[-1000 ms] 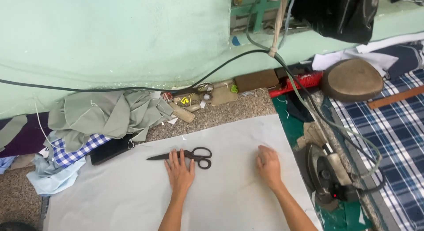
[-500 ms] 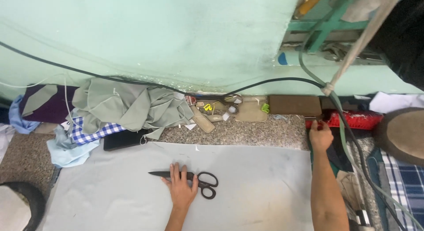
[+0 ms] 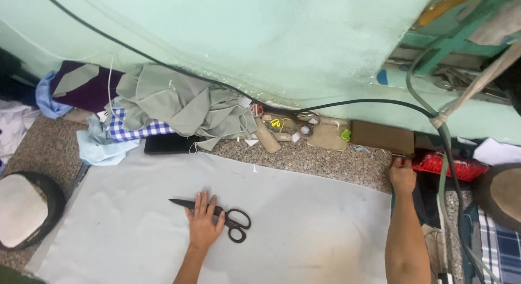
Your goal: The person irons a large white sheet of fabric on a worktable, then retrieves a folded gray fabric piece from a red chair and irons it on the same surface. The person uses a steam iron and moves it back and forth across the fabric.
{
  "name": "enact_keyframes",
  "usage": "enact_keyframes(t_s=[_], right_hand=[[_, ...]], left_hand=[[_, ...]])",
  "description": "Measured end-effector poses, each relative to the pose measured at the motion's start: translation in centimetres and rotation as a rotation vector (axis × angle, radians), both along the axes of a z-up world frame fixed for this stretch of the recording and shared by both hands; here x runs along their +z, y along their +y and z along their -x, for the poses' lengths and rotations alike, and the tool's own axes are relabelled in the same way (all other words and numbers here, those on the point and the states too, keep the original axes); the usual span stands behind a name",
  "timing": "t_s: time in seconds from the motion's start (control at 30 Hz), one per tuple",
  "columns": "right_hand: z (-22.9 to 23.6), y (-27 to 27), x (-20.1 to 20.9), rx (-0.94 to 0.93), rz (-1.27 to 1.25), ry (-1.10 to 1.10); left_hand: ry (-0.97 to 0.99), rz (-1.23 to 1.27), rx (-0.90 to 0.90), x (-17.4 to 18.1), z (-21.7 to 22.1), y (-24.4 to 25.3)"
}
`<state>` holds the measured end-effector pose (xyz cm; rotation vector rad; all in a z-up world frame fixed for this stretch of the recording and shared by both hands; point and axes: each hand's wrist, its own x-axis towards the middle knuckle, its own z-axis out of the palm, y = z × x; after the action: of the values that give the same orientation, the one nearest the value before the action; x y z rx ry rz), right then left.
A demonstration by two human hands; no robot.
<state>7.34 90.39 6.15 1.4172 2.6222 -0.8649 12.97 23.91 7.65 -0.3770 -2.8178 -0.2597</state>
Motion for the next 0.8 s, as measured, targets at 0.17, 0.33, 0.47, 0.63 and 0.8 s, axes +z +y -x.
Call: enact_keyframes(t_s=[0.17, 0.33, 0.47, 0.63, 0.8], right_hand=[[1.0, 3.4, -5.2, -0.427, -0.097, 0.145], [-2.0, -6.2, -0.5, -0.770, 0.214, 0.953], [-5.5, -19.2, 1.1, -0.650, 0.453, 1.251], [-10.4, -33.7, 3.4, -0.334, 0.666, 1.158], [-10.9, -43.1, 9.7, 0.323, 0.287, 0.339]], left_hand=[[-0.025, 0.016, 0.070, 0.3, 0.0, 0.2], [-0.044, -0.002, 0.114, 0.3, -0.4, 0.2], [-0.076, 0.008, 0.104, 0.1, -0.6, -0.1], [-0.074, -0.033, 0.035, 1.1, 0.5, -4.8], [-0.159, -0.022, 0.009, 2.5, 3.3, -13.8]])
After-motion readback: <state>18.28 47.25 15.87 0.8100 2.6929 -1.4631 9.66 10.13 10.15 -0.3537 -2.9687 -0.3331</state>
